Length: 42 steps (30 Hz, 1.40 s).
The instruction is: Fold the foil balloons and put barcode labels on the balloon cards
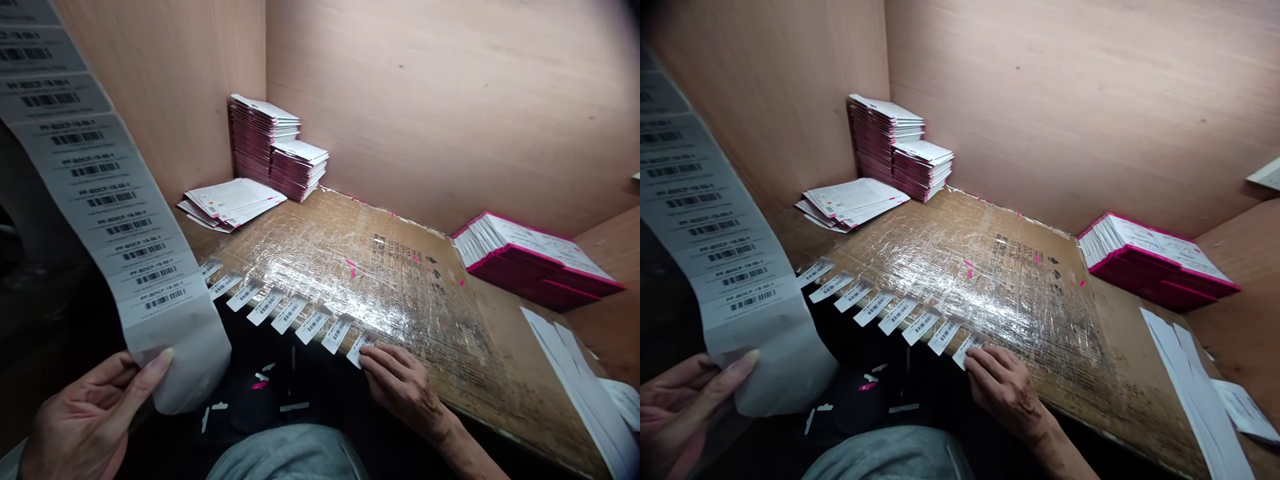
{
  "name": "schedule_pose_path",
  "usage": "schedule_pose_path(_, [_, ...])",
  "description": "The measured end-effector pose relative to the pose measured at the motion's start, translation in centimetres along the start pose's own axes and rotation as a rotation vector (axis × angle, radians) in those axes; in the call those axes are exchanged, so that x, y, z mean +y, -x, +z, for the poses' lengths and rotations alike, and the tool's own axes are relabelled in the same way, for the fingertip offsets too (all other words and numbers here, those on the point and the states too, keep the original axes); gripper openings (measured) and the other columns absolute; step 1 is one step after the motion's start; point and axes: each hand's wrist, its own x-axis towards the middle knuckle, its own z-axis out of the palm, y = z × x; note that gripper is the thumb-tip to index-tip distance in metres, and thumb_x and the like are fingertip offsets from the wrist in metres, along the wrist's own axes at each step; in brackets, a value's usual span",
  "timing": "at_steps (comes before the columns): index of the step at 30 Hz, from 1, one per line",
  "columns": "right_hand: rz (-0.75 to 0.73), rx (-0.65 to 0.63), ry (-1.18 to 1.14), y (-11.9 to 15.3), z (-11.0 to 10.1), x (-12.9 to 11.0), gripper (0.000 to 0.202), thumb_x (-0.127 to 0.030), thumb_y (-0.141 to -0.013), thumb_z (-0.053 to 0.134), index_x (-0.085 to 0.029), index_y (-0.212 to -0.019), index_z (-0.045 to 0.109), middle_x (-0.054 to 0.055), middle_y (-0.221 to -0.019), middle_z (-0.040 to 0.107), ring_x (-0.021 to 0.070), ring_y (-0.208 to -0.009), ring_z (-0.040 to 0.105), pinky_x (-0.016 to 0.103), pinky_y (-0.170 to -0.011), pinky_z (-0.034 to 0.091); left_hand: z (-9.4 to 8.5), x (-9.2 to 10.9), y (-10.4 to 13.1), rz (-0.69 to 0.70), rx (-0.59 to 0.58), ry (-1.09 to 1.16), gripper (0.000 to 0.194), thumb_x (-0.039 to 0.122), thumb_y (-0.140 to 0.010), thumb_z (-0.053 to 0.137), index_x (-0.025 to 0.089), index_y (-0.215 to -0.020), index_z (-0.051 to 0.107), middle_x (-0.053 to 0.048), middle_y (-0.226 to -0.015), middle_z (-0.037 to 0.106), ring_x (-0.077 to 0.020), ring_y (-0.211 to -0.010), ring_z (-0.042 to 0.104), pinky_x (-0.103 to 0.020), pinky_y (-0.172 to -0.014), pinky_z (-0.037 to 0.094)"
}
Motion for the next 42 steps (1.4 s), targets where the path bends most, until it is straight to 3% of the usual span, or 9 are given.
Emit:
schedule_pose_path(5, [0.193, 0.099, -0.344, -4.0, 1.5, -4.1, 0.046, -0.015, -0.083, 0.062, -0.023, -0.128, 0.056, 0.008, -0.106, 0.071, 0.0213, -0.093, 0.069, 0.033, -0.079, 0.058, 0.0, 0.2, 1.3, -0.109, -0.213, 0.174, 0.023, 0.030, -0.063, 0.084, 0.019, -0.080, 0.074, 0.002, -0.077, 0.078, -0.0127, -0.068, 0.070, -0.010, -0.065, 0.055])
schedule_pose_path(8, [0.385, 0.012, -0.868, -10.2, 4.8, -8.6, 0.063, -0.026, -0.087, 0.063, -0.023, -0.144, 0.035, 0.011, -0.121, 0.065, 0.0228, -0.107, 0.064, 0.035, -0.088, 0.056, 0.2, 1.4, 2.5, -0.105, -0.345, 0.149, 0.026, 0.036, -0.071, 0.078, 0.017, -0.089, 0.074, -0.004, -0.085, 0.079, -0.0184, -0.075, 0.073, -0.018, -0.068, 0.057])
schedule_pose_path(12, [0.437, -0.083, -1.349, -16.4, 8.7, -13.6, 0.048, -0.035, -0.094, 0.053, -0.020, -0.137, 0.040, 0.010, -0.107, 0.069, 0.0208, -0.090, 0.068, 0.032, -0.077, 0.058, -0.3, 3.2, 2.8, -0.077, -0.335, 0.176, 0.034, 0.040, -0.078, 0.071, 0.016, -0.102, 0.071, -0.009, -0.096, 0.078, -0.0234, -0.084, 0.072, -0.027, -0.076, 0.058])
schedule_pose_path(16, [0.366, 0.011, -0.975, -18.2, 9.8, -14.4, 0.054, -0.036, -0.092, 0.056, -0.019, -0.139, 0.038, 0.012, -0.106, 0.067, 0.0233, -0.087, 0.068, 0.034, -0.070, 0.057, -1.6, 3.9, 2.1, -0.038, -0.217, 0.186, 0.033, 0.038, -0.081, 0.068, 0.015, -0.105, 0.069, -0.009, -0.095, 0.077, -0.0221, -0.082, 0.072, -0.025, -0.071, 0.057])
schedule_pose_path(20, [-0.103, 0.297, -0.459, -21.1, 7.8, -14.1, 0.046, -0.021, -0.090, 0.060, -0.020, -0.133, 0.046, 0.014, -0.118, 0.061, 0.0275, -0.110, 0.057, 0.042, -0.090, 0.047, -2.4, 3.9, 2.0, -0.035, -0.238, 0.223, 0.032, 0.036, -0.081, 0.068, 0.017, -0.107, 0.068, -0.008, -0.096, 0.077, -0.0229, -0.084, 0.072, -0.025, -0.071, 0.057])
schedule_pose_path(25, [-0.545, 0.048, -0.350, -25.5, 5.5, -14.3, 0.018, -0.015, -0.094, 0.050, -0.017, -0.110, 0.058, 0.004, -0.085, 0.064, 0.0182, -0.075, 0.054, 0.033, -0.070, 0.042, -2.7, 3.8, 2.3, 0.009, -0.210, 0.172, 0.029, 0.033, -0.078, 0.071, 0.019, -0.103, 0.071, -0.004, -0.095, 0.077, -0.0226, -0.088, 0.071, -0.022, -0.073, 0.055])
schedule_pose_path(33, [-0.556, -0.046, -0.279, -25.2, 7.3, -14.4, 0.017, -0.021, -0.093, 0.053, -0.018, -0.077, 0.056, 0.001, -0.074, 0.057, 0.0155, -0.067, 0.047, 0.031, -0.063, 0.034, -2.7, 3.5, 2.4, -0.004, -0.240, 0.099, 0.025, 0.031, -0.071, 0.076, 0.019, -0.093, 0.075, -0.003, -0.086, 0.077, -0.0238, -0.084, 0.071, -0.022, -0.069, 0.054])
schedule_pose_path(37, [-0.369, -0.040, -0.373, -24.5, 8.2, -14.0, 0.009, -0.023, -0.091, 0.057, -0.019, -0.084, 0.060, 0.001, -0.074, 0.060, 0.0143, -0.066, 0.049, 0.027, -0.059, 0.034, -2.3, 3.9, 2.6, -0.051, -0.259, 0.096, 0.027, 0.034, -0.074, 0.073, 0.019, -0.097, 0.074, -0.005, -0.090, 0.077, -0.0244, -0.086, 0.071, -0.023, -0.069, 0.055])
schedule_pose_path(42, [-0.453, -0.088, -0.424, -24.6, 7.4, -13.2, 0.013, -0.026, -0.094, 0.054, -0.020, -0.086, 0.063, 0.001, -0.078, 0.062, 0.0138, -0.071, 0.053, 0.027, -0.064, 0.037, -2.1, 3.7, 2.8, -0.056, -0.251, 0.107, 0.033, 0.033, -0.075, 0.073, 0.018, -0.105, 0.071, -0.006, -0.091, 0.077, -0.0237, -0.087, 0.071, -0.023, -0.071, 0.055])
